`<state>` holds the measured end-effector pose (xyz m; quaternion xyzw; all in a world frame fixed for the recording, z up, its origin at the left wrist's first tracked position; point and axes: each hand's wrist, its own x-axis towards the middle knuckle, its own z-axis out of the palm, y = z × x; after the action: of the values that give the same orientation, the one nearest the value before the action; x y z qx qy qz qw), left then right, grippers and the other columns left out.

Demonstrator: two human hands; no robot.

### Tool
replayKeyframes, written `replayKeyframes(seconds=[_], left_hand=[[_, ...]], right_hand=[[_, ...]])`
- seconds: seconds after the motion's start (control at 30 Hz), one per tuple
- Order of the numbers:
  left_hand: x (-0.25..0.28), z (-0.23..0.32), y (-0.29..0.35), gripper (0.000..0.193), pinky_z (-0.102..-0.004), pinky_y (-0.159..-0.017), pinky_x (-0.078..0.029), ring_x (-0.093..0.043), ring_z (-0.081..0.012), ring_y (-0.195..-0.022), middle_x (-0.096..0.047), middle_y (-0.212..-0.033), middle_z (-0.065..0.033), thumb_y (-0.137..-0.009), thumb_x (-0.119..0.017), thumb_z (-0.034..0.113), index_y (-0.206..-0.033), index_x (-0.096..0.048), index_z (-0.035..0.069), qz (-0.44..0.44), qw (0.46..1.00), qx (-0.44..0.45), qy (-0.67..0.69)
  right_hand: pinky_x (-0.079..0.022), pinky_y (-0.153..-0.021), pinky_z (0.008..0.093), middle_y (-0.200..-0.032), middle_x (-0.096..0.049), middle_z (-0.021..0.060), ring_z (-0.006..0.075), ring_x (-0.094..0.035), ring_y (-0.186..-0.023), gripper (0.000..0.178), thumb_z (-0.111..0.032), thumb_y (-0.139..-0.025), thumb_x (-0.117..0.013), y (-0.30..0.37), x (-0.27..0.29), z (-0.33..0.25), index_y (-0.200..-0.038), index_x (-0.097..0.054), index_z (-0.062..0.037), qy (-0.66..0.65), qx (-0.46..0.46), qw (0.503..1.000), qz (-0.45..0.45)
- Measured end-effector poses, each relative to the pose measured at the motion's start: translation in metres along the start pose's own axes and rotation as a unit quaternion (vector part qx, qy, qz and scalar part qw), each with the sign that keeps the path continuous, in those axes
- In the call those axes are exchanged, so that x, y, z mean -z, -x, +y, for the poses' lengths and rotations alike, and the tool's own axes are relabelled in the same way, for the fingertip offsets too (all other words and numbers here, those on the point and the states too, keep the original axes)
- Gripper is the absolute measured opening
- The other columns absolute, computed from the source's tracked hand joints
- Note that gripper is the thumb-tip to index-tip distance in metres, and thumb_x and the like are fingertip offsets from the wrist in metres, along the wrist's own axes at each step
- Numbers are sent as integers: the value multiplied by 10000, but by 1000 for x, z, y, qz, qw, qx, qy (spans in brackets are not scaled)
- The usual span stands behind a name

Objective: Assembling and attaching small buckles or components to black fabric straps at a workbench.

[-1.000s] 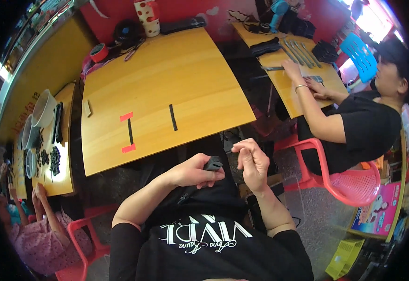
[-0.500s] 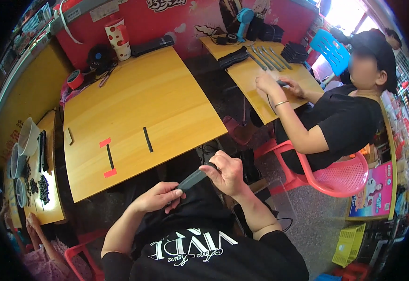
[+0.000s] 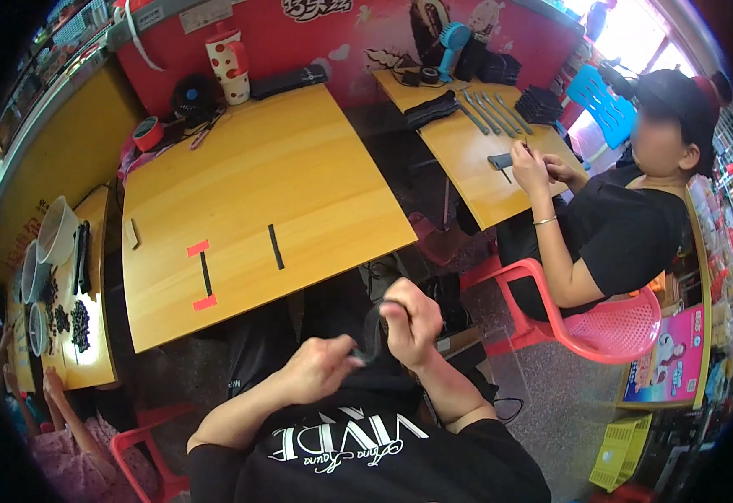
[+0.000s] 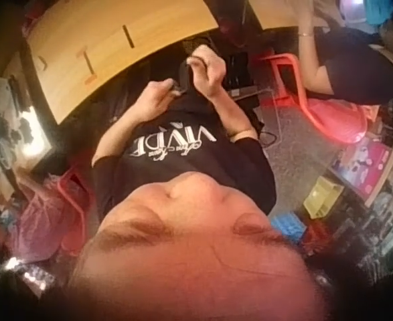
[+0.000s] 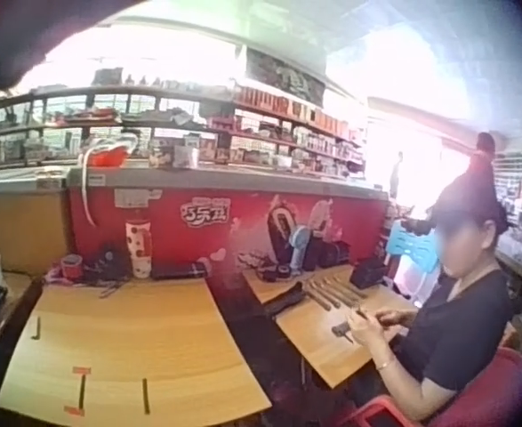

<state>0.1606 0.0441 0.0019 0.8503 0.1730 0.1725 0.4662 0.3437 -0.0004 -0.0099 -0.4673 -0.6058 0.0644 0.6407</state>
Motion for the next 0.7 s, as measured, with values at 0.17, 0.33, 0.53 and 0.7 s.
replayKeyframes(seconds=[0.17, 0.33, 0.53, 0.7], left_hand=[[6, -38, 4, 192, -432, -472, -424, -557, -414, -565, -518, -608, -225, -858, -635, 81, -778, -475, 9, 96, 987, 124, 18], [2, -9, 7, 278, -370, -474, -411, -530, -318, -497, -472, -542, -159, -904, -625, 160, -758, -452, -2, -20, 994, 45, 95], [12, -30, 29, 389, -227, -545, -441, -531, -88, -594, -579, -711, -41, -982, -515, 306, -1189, -574, -19, -159, 786, 196, 564], [11, -35, 26, 241, -228, -531, -408, -490, -58, -610, -529, -657, -4, -989, -504, 204, -1042, -599, -11, -28, 892, 267, 363]], right_hand=[[-377, -428, 321, -650, -518, 87, 238, -516, -491, 198, -152, -864, -688, 7, 5, -7, -813, -553, -18, 108, 127, 984, -56], [-344, -501, 245, -648, -487, 32, 95, -422, -563, 210, -145, -913, -643, 1, 22, 22, -787, -544, -9, -33, -105, 994, -18], [-327, -496, 233, -718, -530, 35, 95, -427, -565, 259, -225, -949, -590, -4, 11, 21, -831, -562, 4, -32, -40, 999, -10], [-389, -443, 332, -663, -507, 88, 250, -494, -509, 199, -175, -900, -635, 5, 16, 1, -839, -531, -17, 165, 89, 982, 2]])
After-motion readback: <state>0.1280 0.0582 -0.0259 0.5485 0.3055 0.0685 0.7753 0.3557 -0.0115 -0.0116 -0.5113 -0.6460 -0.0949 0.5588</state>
